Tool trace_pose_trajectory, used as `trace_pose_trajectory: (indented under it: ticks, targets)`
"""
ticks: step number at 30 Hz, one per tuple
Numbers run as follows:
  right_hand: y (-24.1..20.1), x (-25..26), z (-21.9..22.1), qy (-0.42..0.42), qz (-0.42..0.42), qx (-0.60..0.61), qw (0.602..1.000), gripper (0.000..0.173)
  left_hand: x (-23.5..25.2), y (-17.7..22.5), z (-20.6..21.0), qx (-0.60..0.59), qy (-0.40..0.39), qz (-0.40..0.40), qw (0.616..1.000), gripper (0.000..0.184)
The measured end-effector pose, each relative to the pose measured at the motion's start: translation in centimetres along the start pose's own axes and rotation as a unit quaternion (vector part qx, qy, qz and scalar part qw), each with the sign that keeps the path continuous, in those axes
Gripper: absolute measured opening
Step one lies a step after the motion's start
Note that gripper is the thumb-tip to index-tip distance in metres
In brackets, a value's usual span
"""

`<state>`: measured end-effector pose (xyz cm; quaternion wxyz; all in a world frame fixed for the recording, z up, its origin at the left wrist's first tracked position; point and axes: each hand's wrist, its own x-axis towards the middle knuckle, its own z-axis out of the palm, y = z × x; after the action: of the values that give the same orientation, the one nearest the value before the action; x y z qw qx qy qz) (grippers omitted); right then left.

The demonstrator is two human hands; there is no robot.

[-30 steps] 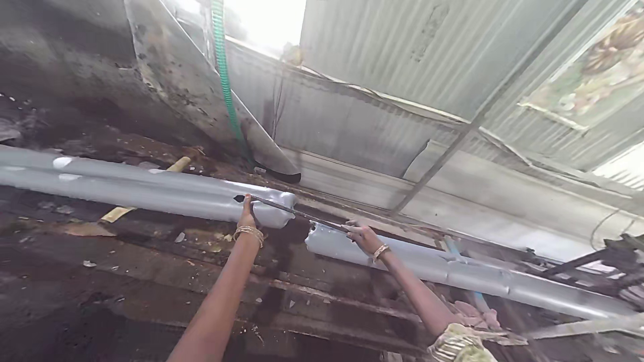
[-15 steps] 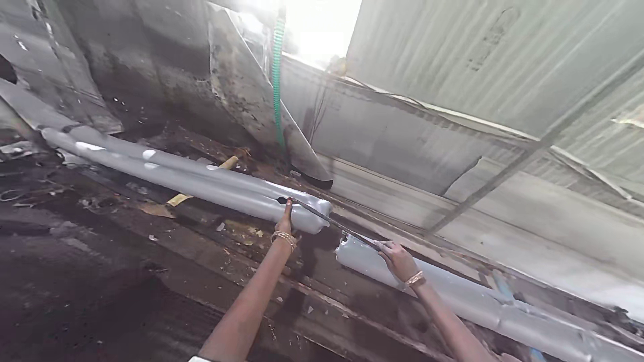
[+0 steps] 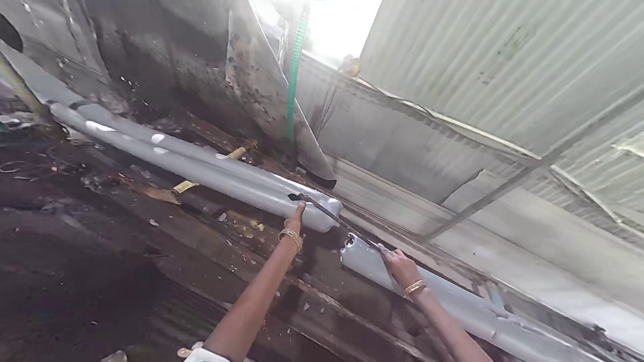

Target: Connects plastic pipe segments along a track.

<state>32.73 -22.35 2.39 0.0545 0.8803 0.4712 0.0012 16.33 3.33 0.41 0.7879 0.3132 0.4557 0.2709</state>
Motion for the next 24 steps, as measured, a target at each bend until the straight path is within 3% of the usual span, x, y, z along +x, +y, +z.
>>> trace_pose_trajectory:
  ticks: [7, 15, 24]
  targets:
    - [-1.4, -0.1, -0.7, -0.039, 0.043, -0.012, 0.998, 0.041, -0.8, -0.4, -0.2, 0.009, -0.005, 0.0, 1.0, 0.081]
    - [-1.6, -0.5, -0.9, -0.055, 0.058, -0.014, 0.997, 0.041, -1.5, -0.6, -0.2, -0.058, -0.034, -0.023, 0.997, 0.079]
    - [-1.1, -1.0, -0.6, -0.045, 0.074, -0.003, 0.996, 0.04, -2.6, 0.5, 2.9, -0.025, 0.029, -0.037, 0.999, 0.098]
